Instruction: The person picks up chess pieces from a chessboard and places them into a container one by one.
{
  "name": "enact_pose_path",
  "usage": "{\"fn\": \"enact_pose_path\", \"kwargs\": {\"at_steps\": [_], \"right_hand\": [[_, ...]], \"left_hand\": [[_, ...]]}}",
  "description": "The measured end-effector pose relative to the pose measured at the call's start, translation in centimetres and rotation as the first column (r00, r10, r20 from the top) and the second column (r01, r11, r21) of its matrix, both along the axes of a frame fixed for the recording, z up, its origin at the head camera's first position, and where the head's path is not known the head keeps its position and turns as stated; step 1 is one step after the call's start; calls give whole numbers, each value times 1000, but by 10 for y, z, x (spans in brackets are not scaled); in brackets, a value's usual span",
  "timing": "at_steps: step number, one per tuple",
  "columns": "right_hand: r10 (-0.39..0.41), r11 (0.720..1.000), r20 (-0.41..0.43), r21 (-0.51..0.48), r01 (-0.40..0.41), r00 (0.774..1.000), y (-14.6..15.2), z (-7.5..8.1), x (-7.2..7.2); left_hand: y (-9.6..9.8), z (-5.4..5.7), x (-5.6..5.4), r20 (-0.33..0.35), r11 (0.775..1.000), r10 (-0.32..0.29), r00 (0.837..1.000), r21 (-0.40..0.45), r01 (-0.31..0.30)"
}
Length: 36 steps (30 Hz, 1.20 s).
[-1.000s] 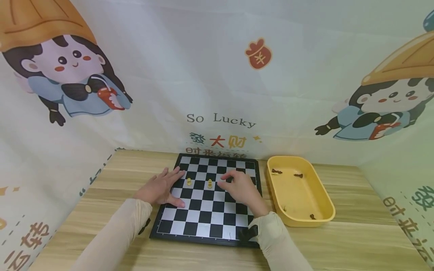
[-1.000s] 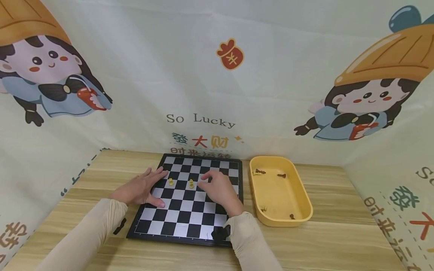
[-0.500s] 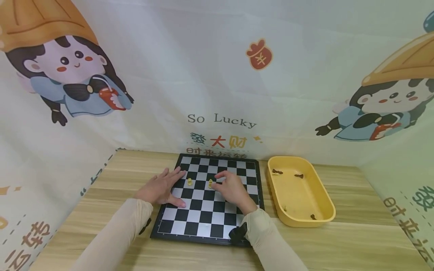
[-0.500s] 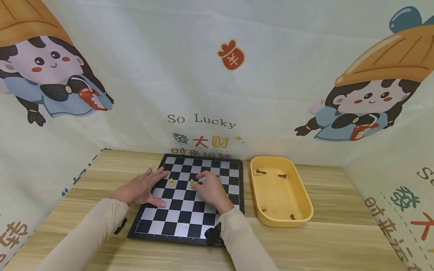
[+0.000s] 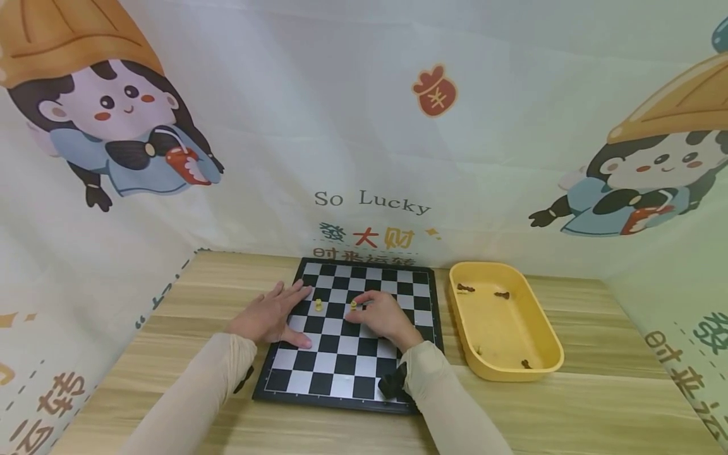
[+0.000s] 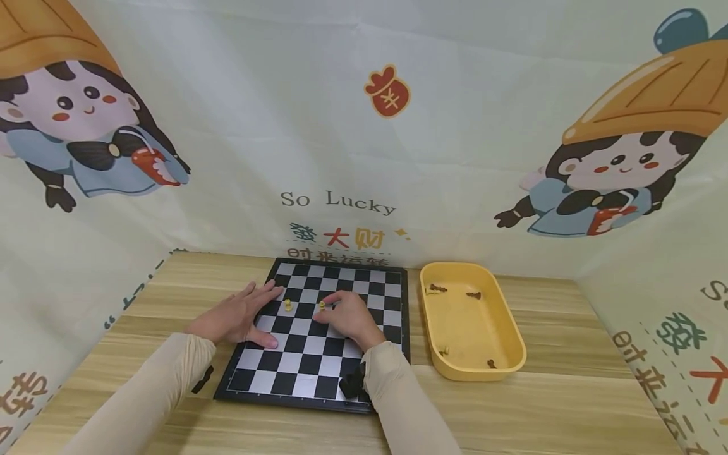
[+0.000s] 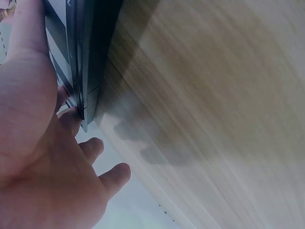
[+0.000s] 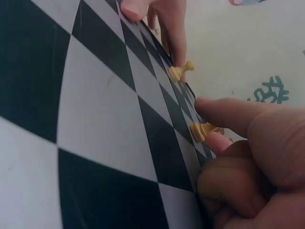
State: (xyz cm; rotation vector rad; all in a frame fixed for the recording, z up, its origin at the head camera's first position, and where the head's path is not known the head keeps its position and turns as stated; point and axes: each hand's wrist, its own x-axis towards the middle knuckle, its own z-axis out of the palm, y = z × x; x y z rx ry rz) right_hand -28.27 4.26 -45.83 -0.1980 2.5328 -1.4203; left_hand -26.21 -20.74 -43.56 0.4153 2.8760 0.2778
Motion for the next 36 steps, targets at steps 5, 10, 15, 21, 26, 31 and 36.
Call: {"fn": "enact_pose_path", "kwargs": {"at_steps": [5,10,15,21,26,31,36], "right_hand": [[7,1000,0,2,-7,1000,0,-1,0],[-10,999,-9,42,10,1000,-3,-2,0],[-14,999,-17,39,15,1000,-2,-1,0],[-29,999,-25,45,30,999,-3,-1,0],[-42,996,-35,77,44,999,-3,-1,0],[-44,997,-23,56,45,999,-3,-1,0],[-31,999,-5,22,31,999,-3,-1,-1]], "left_hand": [[2,3,1,-1,1000,2,1000,2,-2],[1,0,2,-3,1000,0,1000,-2,0],[0,-2,1,-13,1000,-3,1000,6,3],[0,-1,1,-9,1000,-4,1000,0,4],[0,-1,0,3,1000,-2,1000,-12,2],[0,-2,-1,2,1000,-4,1000,-11,4],[0,-2,0,-3,1000,1,1000,-1,-1]]}}
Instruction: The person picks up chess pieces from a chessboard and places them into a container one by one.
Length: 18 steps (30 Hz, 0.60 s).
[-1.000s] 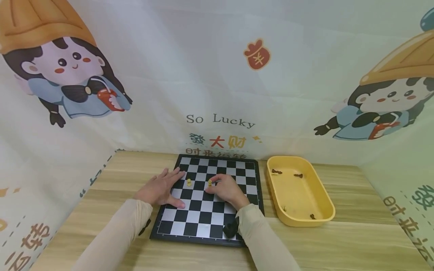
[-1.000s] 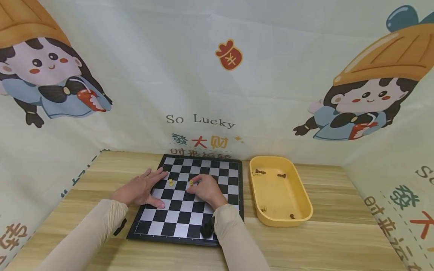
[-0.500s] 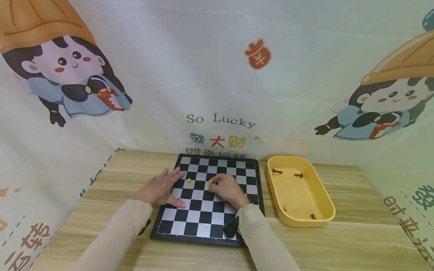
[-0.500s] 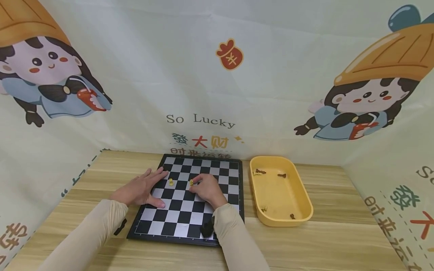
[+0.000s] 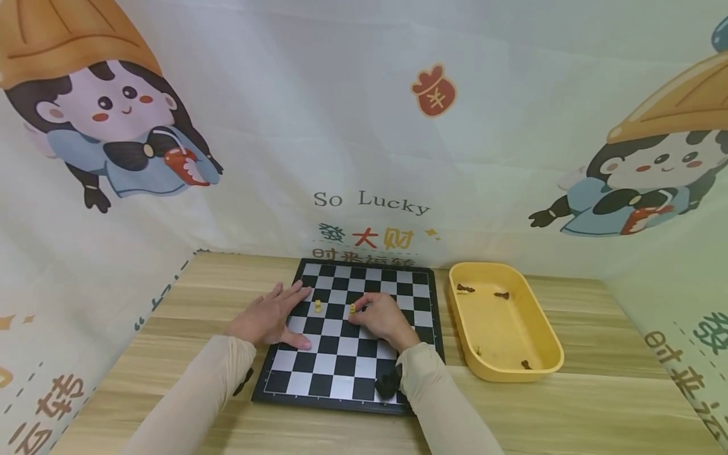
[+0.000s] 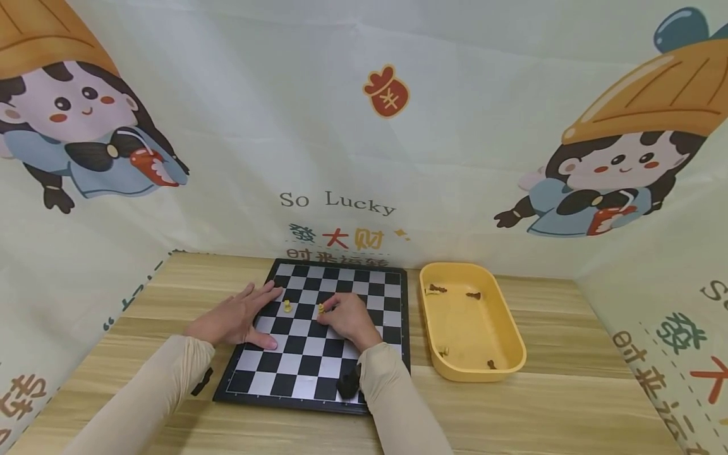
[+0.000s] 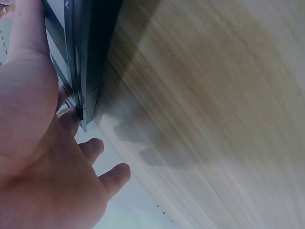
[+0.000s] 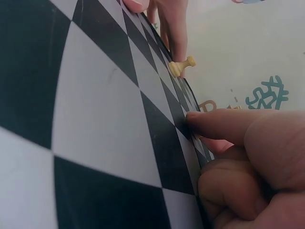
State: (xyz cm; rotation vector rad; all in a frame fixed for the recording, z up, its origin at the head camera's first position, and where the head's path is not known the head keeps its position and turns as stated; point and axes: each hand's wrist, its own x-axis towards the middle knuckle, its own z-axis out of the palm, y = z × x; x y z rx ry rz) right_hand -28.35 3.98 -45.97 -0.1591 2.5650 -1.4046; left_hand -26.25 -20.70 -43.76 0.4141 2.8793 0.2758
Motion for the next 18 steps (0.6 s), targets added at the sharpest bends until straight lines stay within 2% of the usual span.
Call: {"fn": "enact_pose_path", "kwargs": {"at_steps": [11,18], "right_hand": [[-2,999,8,-35,3,1000,1,-2,2],[34,996,-8,-77,-35,999,4,-4,4]], "left_hand": [[0,2,2,11,1000,8,1000,11,-9],[1,3,2,13,1000,9,1000,11,-10]]}}
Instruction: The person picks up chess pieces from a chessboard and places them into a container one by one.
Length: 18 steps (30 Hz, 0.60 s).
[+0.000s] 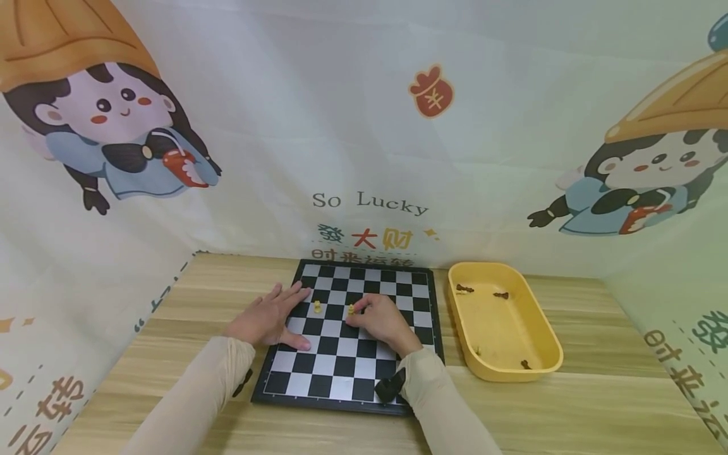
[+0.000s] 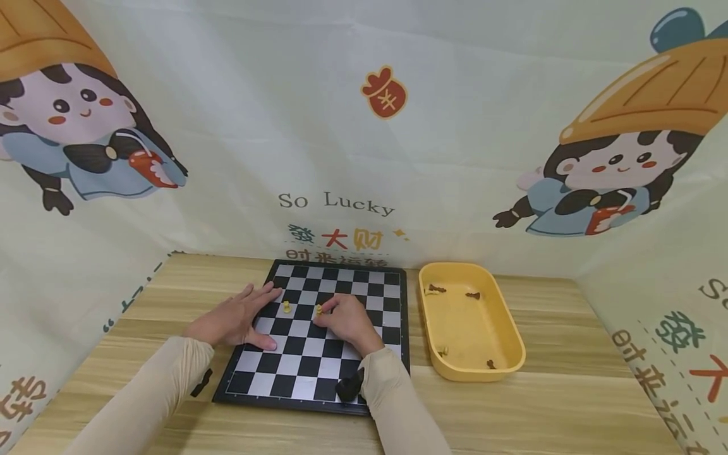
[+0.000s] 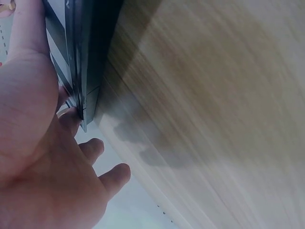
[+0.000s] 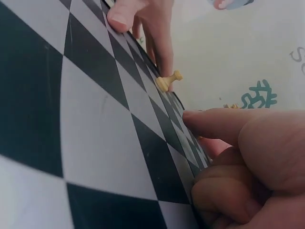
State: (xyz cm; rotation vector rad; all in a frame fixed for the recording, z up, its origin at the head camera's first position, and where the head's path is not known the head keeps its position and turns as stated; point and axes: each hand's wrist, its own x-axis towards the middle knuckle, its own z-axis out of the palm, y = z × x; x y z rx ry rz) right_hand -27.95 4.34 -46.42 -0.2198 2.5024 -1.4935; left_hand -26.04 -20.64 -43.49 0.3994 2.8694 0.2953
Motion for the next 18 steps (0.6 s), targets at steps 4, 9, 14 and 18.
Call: {"fn": "enact_pose_path", "kwargs": {"at_steps": [4,9,14,18], "right_hand": [[18,1000,-2,2,-18,1000,2,1,2],[35,999,-28,25,-34,999,4,5,5],[25,998,-59,58,-21,998,8,12,9],[-5,999,-76,49,9,997,13,14,9]], "left_hand": [[1,1,0,10,1000,4,1000,-4,-4],[2,2,-1,20,1000,7,1000,-13,-7],[1,2,-1,19,1000,6,1000,-13,-6],[1,3,1,12,1000,1,1000,-9,-1]]}}
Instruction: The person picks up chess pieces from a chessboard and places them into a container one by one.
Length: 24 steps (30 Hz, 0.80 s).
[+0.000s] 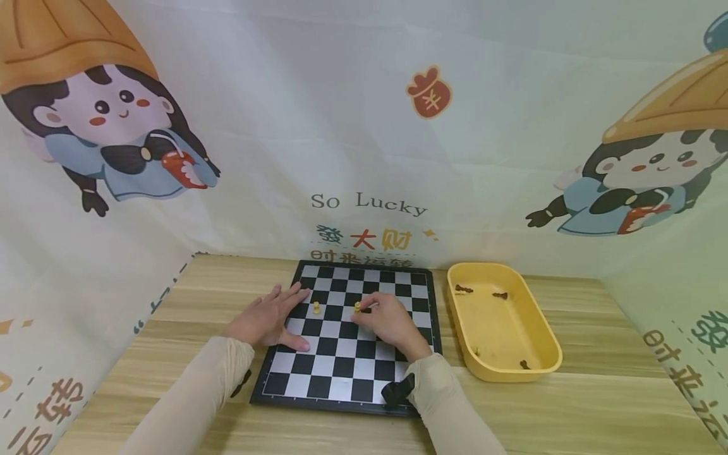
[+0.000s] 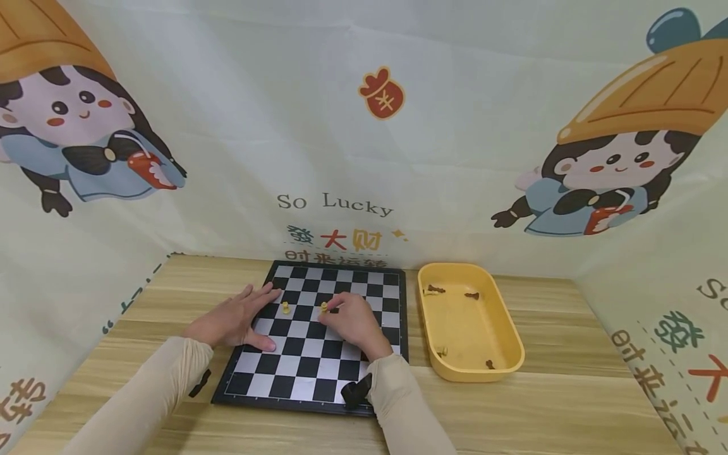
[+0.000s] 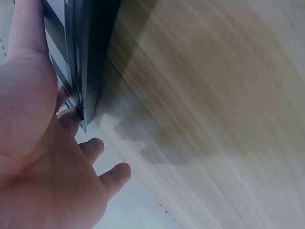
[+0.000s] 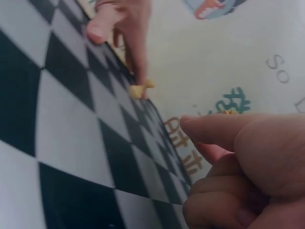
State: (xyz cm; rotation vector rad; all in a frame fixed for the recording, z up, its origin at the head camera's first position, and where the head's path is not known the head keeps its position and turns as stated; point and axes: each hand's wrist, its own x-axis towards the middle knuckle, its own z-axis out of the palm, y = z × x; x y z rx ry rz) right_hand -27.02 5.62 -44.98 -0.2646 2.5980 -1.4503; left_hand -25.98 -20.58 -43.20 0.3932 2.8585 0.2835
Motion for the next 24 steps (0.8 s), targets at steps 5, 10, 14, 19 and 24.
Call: {"fn": "enact_pose_path", "kwargs": {"at_steps": [5,10,14,19,24], "right_hand": [[-33,997,0,-75,33,999,7,7,1],[-67,995,-11,-78,66,998,14,16,6],[-113,988,-6,-107,112,994,20,23,11],[-168,982,-9,-87,166,986,26,29,15],[-185,975,-8,-123,183,983,30,32,17]], "left_hand": [[0,0,0,-7,1000,-9,1000,8,9],[-1,0,0,-8,1000,-13,1000,15,13],[-1,-1,0,-9,1000,-16,1000,14,16],[-1,0,0,-6,1000,-15,1000,11,15],[0,-1,0,-6,1000,-16,1000,3,16]]}}
